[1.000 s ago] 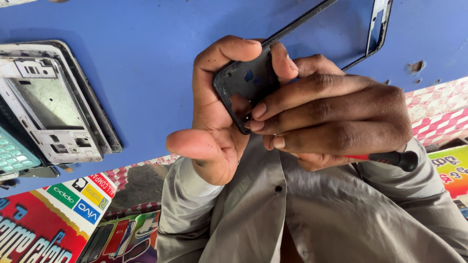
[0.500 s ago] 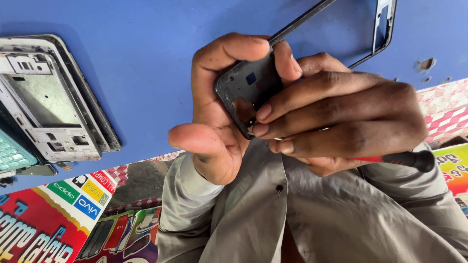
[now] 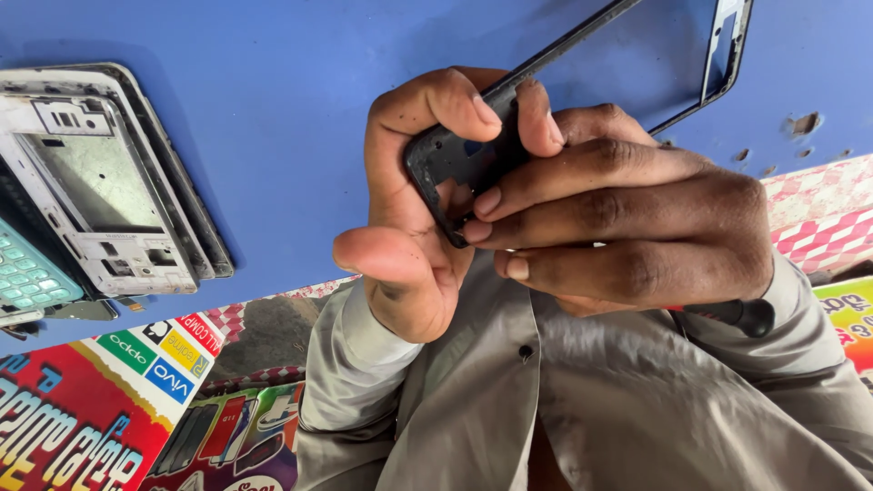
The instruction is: The person uses a screwdriver to pry and adjust a black phone frame held in the left hand. The person repeatedly works along the frame edges, rotating the frame to access different sides. The frame remains in hand throughout the clip.
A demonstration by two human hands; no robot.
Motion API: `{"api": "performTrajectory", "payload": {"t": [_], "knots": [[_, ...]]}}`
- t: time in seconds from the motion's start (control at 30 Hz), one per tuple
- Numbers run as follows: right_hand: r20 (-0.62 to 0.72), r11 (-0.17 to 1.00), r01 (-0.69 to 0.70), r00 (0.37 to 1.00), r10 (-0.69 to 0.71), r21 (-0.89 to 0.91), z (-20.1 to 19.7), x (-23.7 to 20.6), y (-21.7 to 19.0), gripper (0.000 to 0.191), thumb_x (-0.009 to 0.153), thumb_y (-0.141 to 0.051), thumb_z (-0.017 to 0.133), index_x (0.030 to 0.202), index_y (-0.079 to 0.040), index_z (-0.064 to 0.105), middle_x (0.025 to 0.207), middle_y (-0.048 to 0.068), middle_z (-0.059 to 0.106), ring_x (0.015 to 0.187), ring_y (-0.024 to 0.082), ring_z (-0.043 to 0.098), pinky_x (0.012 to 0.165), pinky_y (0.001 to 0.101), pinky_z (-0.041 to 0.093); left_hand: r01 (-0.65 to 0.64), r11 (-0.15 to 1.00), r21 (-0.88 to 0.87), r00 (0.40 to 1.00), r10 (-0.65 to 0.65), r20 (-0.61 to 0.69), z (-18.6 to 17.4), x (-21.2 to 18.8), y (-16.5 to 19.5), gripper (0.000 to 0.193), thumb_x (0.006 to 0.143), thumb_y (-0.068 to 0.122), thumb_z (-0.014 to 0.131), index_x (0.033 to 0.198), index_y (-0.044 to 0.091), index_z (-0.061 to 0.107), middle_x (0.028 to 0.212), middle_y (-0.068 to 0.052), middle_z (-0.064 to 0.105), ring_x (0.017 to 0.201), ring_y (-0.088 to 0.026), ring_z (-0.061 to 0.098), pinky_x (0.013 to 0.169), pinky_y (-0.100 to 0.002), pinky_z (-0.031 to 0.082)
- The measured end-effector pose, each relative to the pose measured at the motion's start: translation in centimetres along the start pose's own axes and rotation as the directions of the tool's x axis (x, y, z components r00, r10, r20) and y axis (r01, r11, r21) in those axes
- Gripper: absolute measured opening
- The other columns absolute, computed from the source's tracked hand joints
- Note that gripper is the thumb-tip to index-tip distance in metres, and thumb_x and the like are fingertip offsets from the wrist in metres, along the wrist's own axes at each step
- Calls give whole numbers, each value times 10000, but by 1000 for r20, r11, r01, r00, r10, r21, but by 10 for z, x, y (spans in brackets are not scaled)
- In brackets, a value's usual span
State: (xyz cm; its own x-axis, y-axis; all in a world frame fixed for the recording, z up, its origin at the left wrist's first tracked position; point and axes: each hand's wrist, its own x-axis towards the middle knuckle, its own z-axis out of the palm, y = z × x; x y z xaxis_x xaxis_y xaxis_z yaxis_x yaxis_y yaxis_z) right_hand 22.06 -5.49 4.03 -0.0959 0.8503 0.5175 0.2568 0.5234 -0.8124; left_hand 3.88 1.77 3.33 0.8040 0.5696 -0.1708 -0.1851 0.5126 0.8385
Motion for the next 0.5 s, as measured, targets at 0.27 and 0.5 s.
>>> {"api": "performTrajectory", "payload": {"t": [0.27, 0.5], "knots": [[31, 992, -117, 992, 118, -35, 0, 3, -12, 143, 828, -65, 808, 920, -21, 707, 995, 166, 732, 1064, 329, 709, 1013, 547, 501, 34, 997, -67, 997, -38, -66, 5, -2, 1, 850, 917, 833, 387, 1297, 74, 347, 1177, -175, 517, 1030, -202, 540, 958, -323, 483], [37, 990, -95, 994, 99, -102, 4, 2, -13, 154, 830, -54, 837, 924, -21, 719, 1007, 154, 754, 1086, 305, 702, 1008, 527, 505, 35, 993, -110, 997, -42, -70, 2, -3, -1, 818, 936, 817, 406, 1290, 82, 346, 1134, -165, 490, 1001, -194, 519, 951, -322, 471]]}}
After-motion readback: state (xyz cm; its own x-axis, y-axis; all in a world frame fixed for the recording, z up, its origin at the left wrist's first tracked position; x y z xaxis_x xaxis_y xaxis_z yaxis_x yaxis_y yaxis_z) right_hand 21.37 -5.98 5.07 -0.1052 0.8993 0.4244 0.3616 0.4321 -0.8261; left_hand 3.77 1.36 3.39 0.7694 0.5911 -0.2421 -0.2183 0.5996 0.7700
